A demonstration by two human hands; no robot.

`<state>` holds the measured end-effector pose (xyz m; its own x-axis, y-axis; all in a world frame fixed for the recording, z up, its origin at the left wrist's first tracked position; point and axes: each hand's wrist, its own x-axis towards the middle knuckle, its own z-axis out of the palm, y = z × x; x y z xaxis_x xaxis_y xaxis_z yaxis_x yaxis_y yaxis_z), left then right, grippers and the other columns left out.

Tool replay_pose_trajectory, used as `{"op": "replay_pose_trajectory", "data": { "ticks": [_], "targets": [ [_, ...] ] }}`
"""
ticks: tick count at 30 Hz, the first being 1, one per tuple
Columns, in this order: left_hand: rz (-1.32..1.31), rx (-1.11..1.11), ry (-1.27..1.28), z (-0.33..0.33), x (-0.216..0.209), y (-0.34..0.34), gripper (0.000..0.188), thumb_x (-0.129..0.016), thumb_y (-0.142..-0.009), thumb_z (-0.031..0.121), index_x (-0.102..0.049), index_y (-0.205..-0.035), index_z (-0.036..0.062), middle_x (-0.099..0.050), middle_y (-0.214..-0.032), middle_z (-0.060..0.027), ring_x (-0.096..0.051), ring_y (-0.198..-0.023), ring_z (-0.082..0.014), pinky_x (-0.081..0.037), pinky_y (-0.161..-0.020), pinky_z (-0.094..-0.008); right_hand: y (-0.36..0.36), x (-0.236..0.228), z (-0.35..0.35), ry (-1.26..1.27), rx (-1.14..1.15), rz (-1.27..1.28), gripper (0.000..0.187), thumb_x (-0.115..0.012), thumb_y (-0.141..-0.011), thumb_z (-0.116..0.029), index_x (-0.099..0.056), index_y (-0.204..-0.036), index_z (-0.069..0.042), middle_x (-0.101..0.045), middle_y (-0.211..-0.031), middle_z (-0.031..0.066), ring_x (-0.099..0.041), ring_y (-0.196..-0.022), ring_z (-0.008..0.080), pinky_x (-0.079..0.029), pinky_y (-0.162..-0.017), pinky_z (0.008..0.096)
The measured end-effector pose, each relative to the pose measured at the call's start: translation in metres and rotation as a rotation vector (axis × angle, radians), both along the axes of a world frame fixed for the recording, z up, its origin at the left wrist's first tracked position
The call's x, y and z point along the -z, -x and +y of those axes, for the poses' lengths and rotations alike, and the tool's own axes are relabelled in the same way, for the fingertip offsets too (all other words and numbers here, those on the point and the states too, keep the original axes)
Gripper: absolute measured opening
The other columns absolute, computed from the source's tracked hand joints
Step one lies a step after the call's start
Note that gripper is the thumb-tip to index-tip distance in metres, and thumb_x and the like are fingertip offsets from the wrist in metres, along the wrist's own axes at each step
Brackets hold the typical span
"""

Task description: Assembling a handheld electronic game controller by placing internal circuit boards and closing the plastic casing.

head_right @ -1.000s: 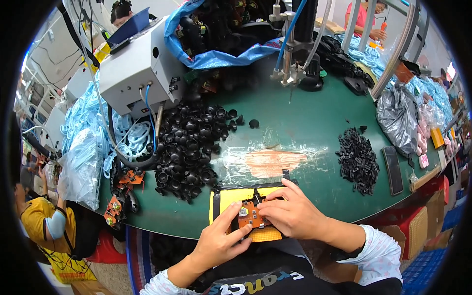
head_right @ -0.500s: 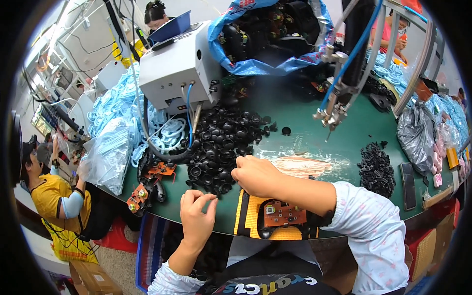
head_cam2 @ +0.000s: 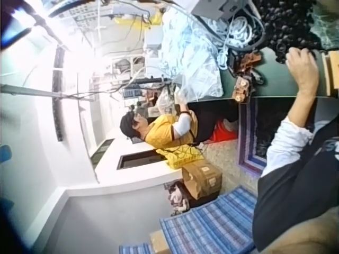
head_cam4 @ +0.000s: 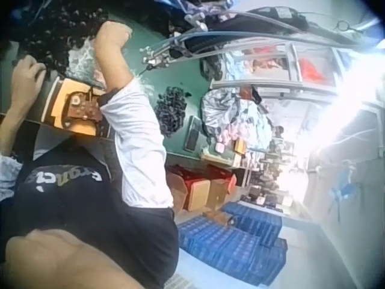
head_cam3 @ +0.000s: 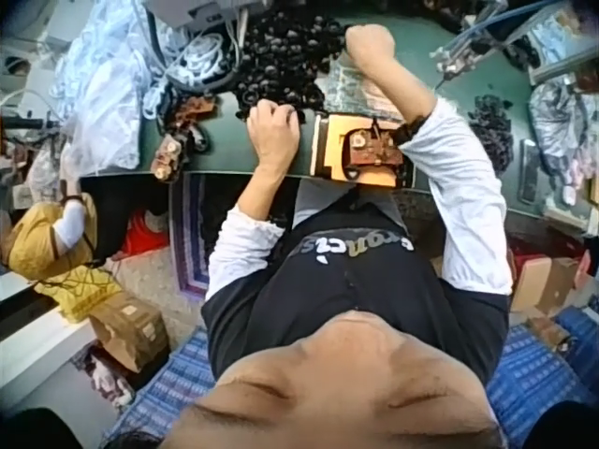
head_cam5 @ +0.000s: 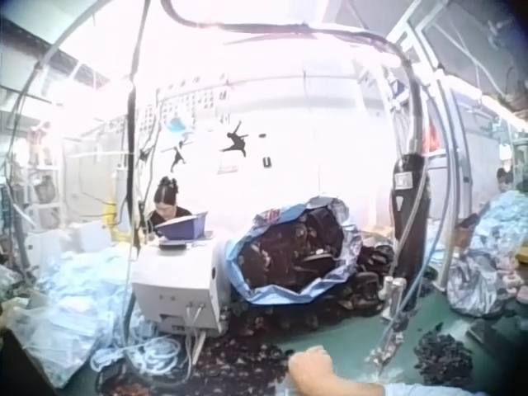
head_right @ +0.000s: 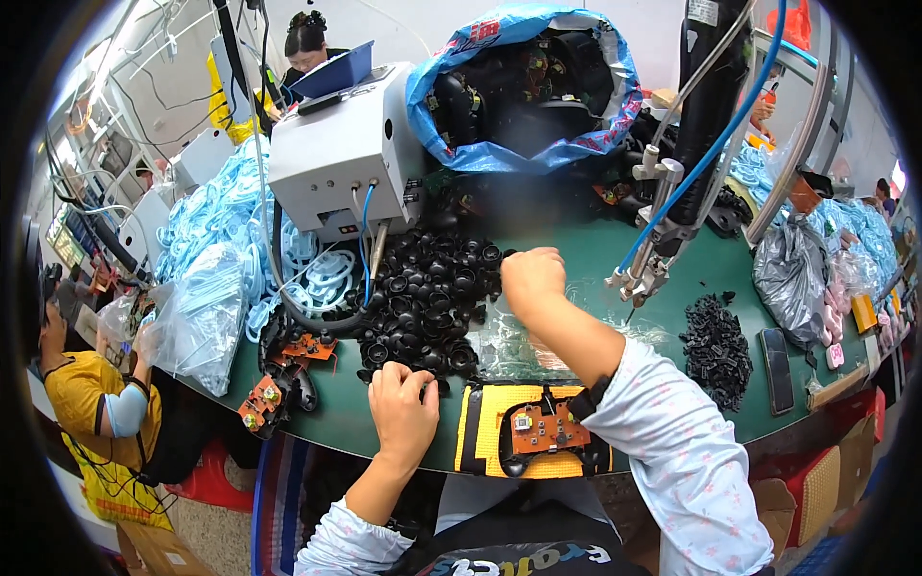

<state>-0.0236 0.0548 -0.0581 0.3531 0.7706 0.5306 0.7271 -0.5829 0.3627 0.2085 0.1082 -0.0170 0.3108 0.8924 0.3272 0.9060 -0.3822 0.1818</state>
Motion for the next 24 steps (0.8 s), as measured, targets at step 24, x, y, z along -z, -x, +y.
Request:
{"op": "replay_pose_trajectory", "data": {
  "ticks": [24],
  "targets": [
    [-0.831,0.403,0.899,-0.036,-0.023,0.002,0.019,-0.064,-0.090,-0.004,-0.062,-0.109,-0.0065,-0.064,-0.113,-0.0139,-0.066,-0.091,-0.0163,-0.053,-0.086,-0.0281,-0.043,0.010,-0.002,0.118,-0.311,0.438,0.011,-0.061,-0.078,-0.005,-0.068,-0.085,-0.001,-0.068,-0.090,0.0219,-0.067,-0.089,0.0385,-0.054,-0.077,0.0472]
  ]
}}
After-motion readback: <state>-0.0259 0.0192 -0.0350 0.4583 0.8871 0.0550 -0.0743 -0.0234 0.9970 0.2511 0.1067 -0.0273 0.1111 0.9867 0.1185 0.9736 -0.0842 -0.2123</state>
